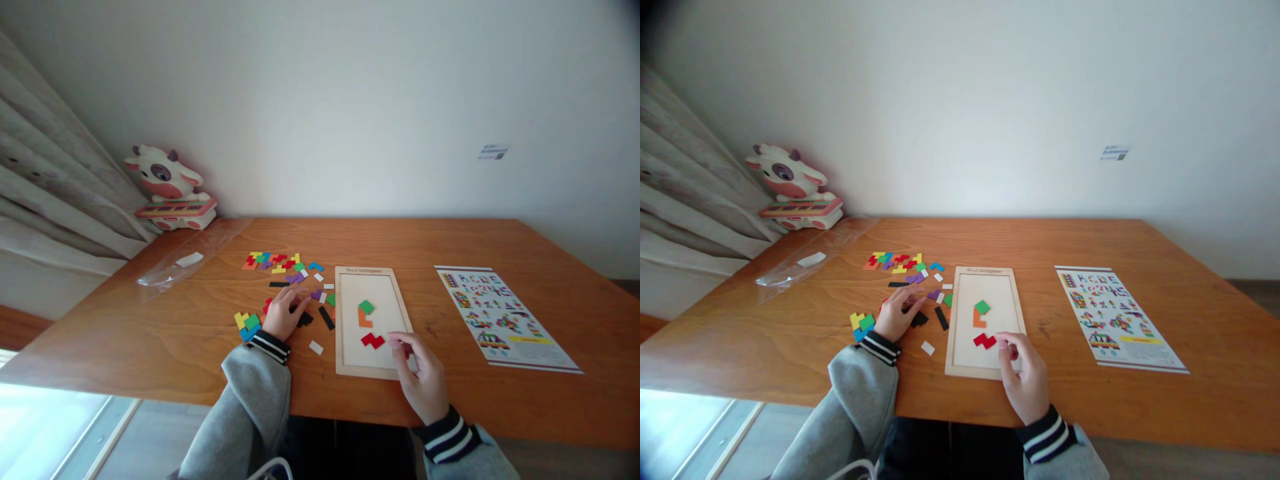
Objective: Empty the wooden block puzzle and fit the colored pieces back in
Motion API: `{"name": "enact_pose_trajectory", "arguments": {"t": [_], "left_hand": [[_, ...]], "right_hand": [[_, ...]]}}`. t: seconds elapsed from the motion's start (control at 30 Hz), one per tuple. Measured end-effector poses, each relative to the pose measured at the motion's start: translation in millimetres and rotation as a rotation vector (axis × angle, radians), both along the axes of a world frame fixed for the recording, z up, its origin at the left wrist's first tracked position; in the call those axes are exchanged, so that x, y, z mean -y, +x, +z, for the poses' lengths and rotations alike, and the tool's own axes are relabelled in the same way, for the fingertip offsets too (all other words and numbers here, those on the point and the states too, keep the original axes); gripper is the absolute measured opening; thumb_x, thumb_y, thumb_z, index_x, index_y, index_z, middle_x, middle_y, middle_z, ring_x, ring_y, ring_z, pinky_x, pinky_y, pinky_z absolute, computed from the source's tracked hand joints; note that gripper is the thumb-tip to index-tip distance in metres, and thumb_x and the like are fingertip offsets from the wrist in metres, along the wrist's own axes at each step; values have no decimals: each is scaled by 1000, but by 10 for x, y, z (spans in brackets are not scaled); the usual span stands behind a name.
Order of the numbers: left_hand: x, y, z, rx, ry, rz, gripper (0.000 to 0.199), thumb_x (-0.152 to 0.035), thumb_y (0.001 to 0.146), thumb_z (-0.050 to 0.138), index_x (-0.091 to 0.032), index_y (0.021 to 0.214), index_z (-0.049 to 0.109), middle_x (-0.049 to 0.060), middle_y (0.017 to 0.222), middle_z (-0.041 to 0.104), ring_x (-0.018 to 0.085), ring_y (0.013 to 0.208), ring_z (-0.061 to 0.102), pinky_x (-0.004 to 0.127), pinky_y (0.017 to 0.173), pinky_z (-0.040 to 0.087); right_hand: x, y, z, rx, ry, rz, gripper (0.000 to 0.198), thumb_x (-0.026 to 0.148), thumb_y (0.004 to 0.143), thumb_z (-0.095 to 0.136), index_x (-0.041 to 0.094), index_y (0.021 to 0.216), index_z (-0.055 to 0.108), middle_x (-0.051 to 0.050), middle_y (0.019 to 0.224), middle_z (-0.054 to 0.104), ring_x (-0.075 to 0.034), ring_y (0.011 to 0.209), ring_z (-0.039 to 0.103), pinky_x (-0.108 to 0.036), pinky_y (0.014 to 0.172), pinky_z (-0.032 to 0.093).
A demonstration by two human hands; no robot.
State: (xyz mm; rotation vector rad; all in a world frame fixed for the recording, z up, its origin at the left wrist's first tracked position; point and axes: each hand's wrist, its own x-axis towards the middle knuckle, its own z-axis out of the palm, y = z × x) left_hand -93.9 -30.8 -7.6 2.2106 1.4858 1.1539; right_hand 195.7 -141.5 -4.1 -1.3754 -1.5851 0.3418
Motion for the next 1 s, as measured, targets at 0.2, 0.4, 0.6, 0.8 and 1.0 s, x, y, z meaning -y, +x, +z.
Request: {"name": "enact_pose_trajectory", "arguments": {"t": [0.2,0.4,0.6,0.8,1.0], "left_hand": [[137,-16,225,-297,37,97,58,-65,72,72,-26,115,66,9,122,66,30,108,63,46,94,49],[373,-331,244,-441,1,252,75,-70,68,70,-27,129,59,11,136,58,37,122,54,54,104,41],[611,-492,-26,-556,-75,445,97,-78,65,66,-22,142,48,20,152,39,46,139,34,70,111,19],[561,-524,-53,-452,-52,262,57,-61,86,58,-22,128,62,14,139,55,35,129,50,54,110,39],[538,-529,-20,-353,-41,159,35,-50,90,59,-26,115,67,8,118,64,27,108,60,45,98,49]], "right_hand": [[14,-13,44,14,17,-8,14,27,95,53,20,101,64,-6,87,70,-16,70,62,-29,64,52],[24,-86,126,166,142,99,24,21,91,57,22,115,61,-7,94,70,-19,81,65,-35,73,55],[149,-616,143,417,177,361,19,21,89,64,23,108,63,-4,97,73,-22,88,66,-40,82,48],[212,-1018,96,370,-2,325,25,16,85,71,24,107,63,-2,95,73,-22,87,63,-40,85,41],[107,-1038,174,310,-197,299,28,5,78,73,24,97,66,-1,91,72,-23,86,62,-39,80,39]]}}
